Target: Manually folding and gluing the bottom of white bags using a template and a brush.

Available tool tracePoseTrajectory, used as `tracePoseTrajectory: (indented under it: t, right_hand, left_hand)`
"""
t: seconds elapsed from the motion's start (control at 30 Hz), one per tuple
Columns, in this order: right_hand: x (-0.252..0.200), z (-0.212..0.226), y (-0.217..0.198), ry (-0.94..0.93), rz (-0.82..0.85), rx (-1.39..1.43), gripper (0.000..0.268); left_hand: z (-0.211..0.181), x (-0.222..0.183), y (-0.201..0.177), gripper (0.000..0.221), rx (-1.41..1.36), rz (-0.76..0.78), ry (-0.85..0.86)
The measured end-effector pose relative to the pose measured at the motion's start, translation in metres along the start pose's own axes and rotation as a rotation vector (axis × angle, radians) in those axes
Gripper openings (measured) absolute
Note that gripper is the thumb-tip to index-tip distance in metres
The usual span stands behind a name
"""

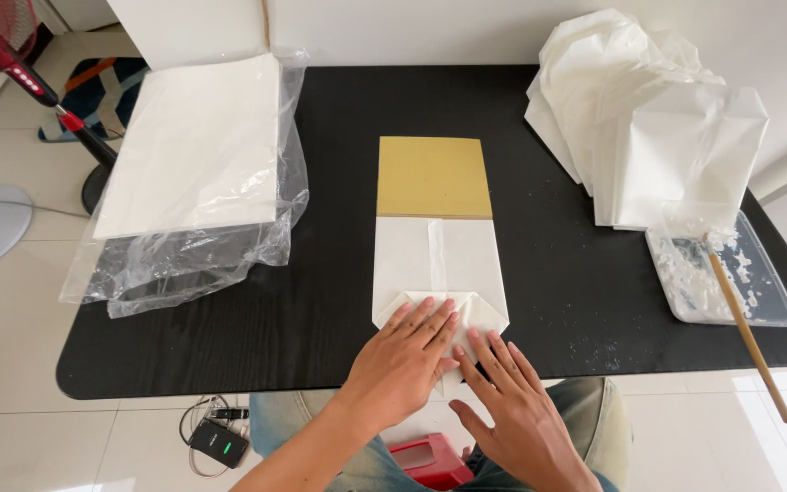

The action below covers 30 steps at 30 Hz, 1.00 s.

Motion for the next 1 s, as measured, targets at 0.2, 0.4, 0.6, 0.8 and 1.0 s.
tracePoseTrajectory:
  t: [0.2, 0.4, 0.6, 0.8, 1.0]
  right_hand:
    - [-0.004, 0.001, 0.005, 0.013, -0.202, 0.106, 0.053]
    - [-0.008, 0.002, 0.008, 0.012, -0.305, 0.119, 0.039]
    - [-0.011, 0.006, 0.013, -0.006, -0.4, 0.156, 0.033]
    - [0.001, 0.002, 0.001, 0.071, -0.419, 0.261, 0.02]
    - [0.021, -0.009, -0.004, 0.234, -0.279, 0.427, 0.014]
  left_hand:
    - [-0.01, -0.015, -0.027, 0.073, -0.113, 0.089, 0.065]
    - [-0.02, -0.051, -0.01, 0.072, -0.04, -0.037, 0.082]
    - [-0.026, -0.06, 0.006, 0.046, 0.023, -0.277, 0.056]
    - [-0.029, -0.049, -0.022, 0.02, -0.116, -0.444, -0.036]
    - [-0.016, -0.027, -0.014, 0.009, -0.119, -0.405, -0.166]
Point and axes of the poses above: each hand's wrist, its own x-axis towards the middle knuckle, its own y-axis out of the palm, z = x × y, the point moved 3 cm from there along x, towards the middle knuckle, and after that the axes turned 1 degree about -x, right-handed, at the moved point
